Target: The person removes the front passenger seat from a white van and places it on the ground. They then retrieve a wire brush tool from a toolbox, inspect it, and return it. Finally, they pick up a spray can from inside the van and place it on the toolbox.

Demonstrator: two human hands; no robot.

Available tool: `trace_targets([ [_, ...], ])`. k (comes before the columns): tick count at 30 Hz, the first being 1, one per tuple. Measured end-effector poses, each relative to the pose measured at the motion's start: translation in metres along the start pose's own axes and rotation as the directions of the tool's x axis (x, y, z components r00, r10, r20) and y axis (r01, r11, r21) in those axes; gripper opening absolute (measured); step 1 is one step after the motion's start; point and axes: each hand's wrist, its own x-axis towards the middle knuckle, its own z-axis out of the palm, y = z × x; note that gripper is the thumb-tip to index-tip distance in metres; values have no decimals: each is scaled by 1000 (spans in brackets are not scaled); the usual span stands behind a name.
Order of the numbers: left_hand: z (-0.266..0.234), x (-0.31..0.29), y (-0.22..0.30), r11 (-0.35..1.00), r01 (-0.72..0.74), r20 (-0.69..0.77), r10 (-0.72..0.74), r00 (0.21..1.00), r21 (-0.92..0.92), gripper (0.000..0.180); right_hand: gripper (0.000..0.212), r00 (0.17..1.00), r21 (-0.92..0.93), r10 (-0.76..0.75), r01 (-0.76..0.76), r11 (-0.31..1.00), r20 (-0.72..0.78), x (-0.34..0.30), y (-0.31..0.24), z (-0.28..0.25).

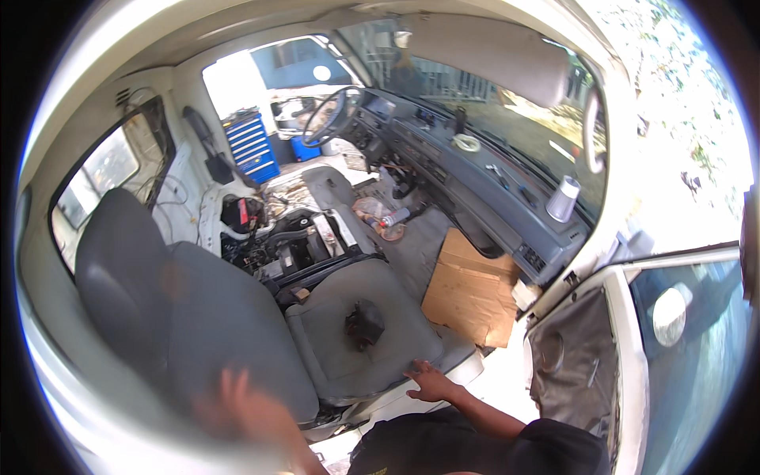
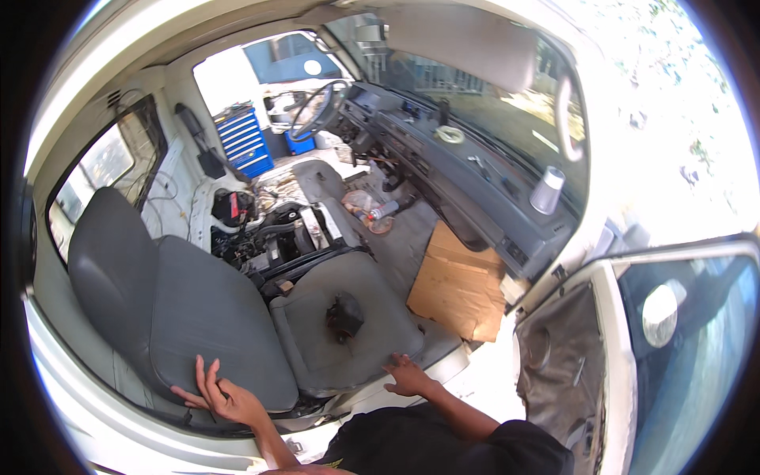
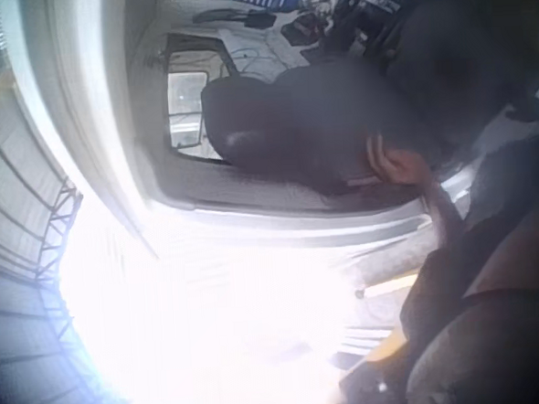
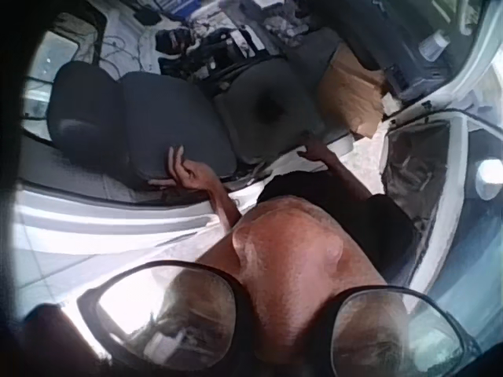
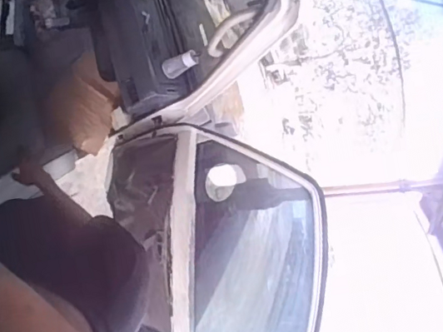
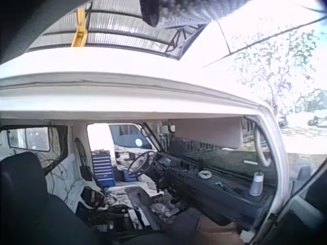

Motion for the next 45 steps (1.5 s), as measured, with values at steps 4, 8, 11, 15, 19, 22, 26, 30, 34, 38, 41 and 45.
trace_targets([
  [4,18,-42,-7,960,32,220,31,975,-279,36,76,983,81,-94,82,993,157,-24,-34,4],
  [8,35,-92,21,787,456,764,29,644,-414,30,70,964,180,-163,126,976,208,-40,-38,13],
  [11,30,-103,50,806,521,959,256,120,-280,31,64,974,117,-77,53,992,211,-48,-33,-7],
  [15,25,-107,69,640,144,639,767,-60,-755,31,57,993,55,91,-95,994,72,-66,-16,-41],
  [19,31,-118,72,658,173,643,753,-141,-733,31,50,958,150,242,-220,964,-151,-95,10,-52],
  [22,44,-118,61,704,104,677,707,-205,-703,32,48,918,237,373,-336,912,-134,-116,23,-57],
  [26,52,-109,57,735,78,719,676,-164,-673,30,53,867,205,498,-489,848,5,-143,26,-61],
  [30,66,-116,53,743,80,732,669,-125,-665,28,56,881,300,473,-454,839,12,-154,31,-47],
  [34,68,-127,46,799,235,786,595,-171,-553,29,55,902,327,427,-388,862,-56,-146,16,-52],
  [38,70,-138,45,778,179,765,627,-151,-602,29,52,918,339,382,-329,882,-105,-140,10,-48],
  [41,66,-143,40,762,138,751,648,-126,-633,30,52,938,284,339,-308,908,-68,-129,0,-53],
  [45,63,-154,29,768,127,759,640,-119,-628,31,51,967,203,254,-250,947,9,-114,-18,-41],
])
